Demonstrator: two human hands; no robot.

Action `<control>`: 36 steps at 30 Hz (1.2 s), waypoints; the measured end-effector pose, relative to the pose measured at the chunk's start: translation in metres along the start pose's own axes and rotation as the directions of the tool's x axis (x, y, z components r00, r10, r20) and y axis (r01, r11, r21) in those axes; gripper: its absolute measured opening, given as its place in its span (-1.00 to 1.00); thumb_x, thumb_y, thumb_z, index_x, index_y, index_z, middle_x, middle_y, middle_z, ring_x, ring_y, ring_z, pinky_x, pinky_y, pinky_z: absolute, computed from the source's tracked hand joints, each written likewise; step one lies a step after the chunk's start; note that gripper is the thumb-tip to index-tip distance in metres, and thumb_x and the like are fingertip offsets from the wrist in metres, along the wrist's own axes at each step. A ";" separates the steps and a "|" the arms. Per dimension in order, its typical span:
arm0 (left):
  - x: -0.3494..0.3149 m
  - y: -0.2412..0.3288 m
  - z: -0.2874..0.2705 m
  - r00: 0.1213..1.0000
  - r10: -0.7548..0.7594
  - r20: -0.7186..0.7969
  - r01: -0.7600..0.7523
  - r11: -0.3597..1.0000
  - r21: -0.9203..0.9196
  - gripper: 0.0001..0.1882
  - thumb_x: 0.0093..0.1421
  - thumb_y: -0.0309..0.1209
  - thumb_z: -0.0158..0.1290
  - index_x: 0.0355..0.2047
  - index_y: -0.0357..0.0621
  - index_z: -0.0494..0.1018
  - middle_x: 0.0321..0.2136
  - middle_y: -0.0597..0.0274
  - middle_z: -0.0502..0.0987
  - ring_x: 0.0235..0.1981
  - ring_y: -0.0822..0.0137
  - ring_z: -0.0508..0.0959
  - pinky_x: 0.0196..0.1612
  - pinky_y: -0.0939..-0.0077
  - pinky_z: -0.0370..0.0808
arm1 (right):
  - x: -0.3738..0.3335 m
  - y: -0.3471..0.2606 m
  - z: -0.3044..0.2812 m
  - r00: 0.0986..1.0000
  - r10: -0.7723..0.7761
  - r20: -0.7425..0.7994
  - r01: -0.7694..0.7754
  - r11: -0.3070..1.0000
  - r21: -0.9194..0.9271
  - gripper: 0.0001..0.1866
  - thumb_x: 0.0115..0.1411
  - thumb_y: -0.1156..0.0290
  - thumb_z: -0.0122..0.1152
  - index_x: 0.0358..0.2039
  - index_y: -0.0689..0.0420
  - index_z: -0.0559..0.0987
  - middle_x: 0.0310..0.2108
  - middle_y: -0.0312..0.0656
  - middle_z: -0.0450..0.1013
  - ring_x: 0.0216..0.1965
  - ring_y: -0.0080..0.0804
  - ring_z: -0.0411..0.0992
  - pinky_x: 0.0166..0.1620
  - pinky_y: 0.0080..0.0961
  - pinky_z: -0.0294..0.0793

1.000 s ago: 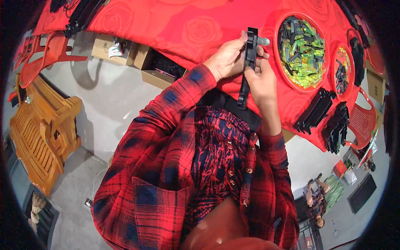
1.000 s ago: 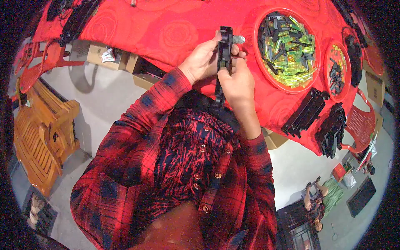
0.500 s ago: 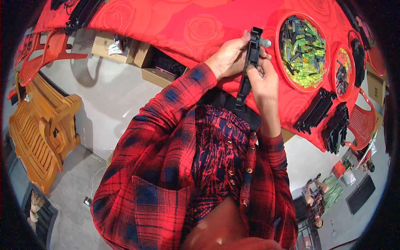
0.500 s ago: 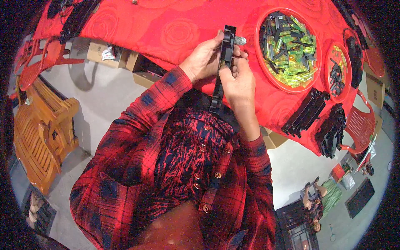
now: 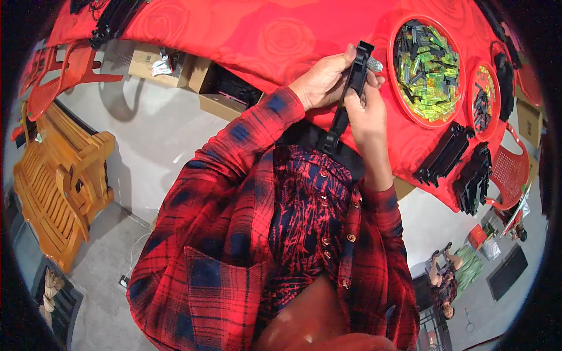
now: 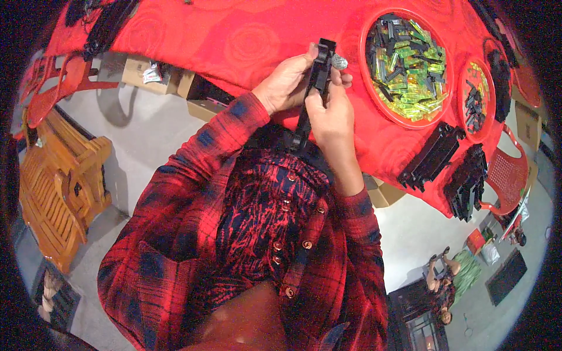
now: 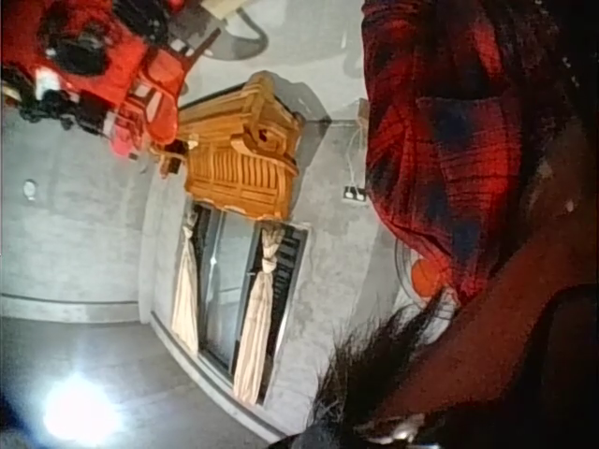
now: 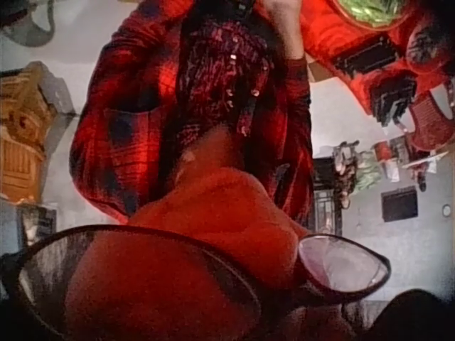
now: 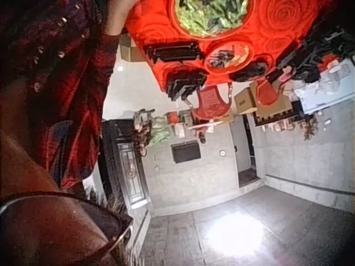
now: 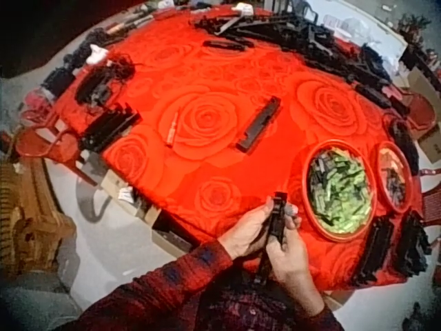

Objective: The person assembles various plastic components, including plastic gears and springs, into a plastic cartridge body by hand, snapping the toner cartridge parts together.

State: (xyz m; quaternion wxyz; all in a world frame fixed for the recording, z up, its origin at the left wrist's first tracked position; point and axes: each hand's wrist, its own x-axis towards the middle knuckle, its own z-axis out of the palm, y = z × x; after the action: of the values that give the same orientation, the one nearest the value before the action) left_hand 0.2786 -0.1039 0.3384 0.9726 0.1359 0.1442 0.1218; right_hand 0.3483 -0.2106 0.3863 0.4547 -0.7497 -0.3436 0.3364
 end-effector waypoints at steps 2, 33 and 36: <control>0.002 0.000 -0.003 0.999 0.028 0.035 -0.029 1.000 0.006 -0.32 0.42 0.08 -0.25 0.13 -0.37 0.34 -0.07 -0.06 0.55 0.15 -0.04 0.47 0.24 0.04 0.39 | -0.004 -0.005 -0.004 0.998 -0.053 -0.041 0.058 0.987 0.151 -0.75 0.22 0.49 0.07 -0.09 0.27 0.48 -0.40 -0.27 0.48 -0.37 -0.52 0.45 -0.28 -0.46 0.46; 0.000 0.005 0.000 0.993 0.029 0.112 -0.019 0.996 -0.090 -0.27 0.38 0.14 -0.22 0.19 -0.33 0.29 -0.18 0.07 0.58 0.12 0.00 0.47 0.17 0.03 0.43 | -0.018 -0.023 -0.016 0.955 0.232 0.184 -0.284 0.891 0.353 -0.71 0.30 0.43 0.06 -0.02 0.31 0.48 -0.18 -0.12 0.56 -0.17 -0.44 0.51 -0.02 -0.50 0.47; 0.002 0.003 -0.003 0.992 0.041 0.120 -0.031 0.996 -0.086 -0.27 0.38 0.14 -0.22 0.18 -0.33 0.30 -0.17 0.05 0.57 0.11 0.00 0.48 0.16 0.04 0.44 | -0.017 -0.020 -0.011 0.968 0.212 0.133 -0.245 0.913 0.326 -0.76 0.29 0.44 0.07 -0.08 0.29 0.49 -0.26 -0.20 0.54 -0.26 -0.49 0.49 -0.11 -0.54 0.47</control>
State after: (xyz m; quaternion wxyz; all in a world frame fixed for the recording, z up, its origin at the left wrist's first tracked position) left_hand 0.2787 -0.0999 0.3355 0.9820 0.1049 0.0769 0.1369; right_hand 0.3439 -0.2228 0.4121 0.5178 -0.6781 -0.2113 0.4769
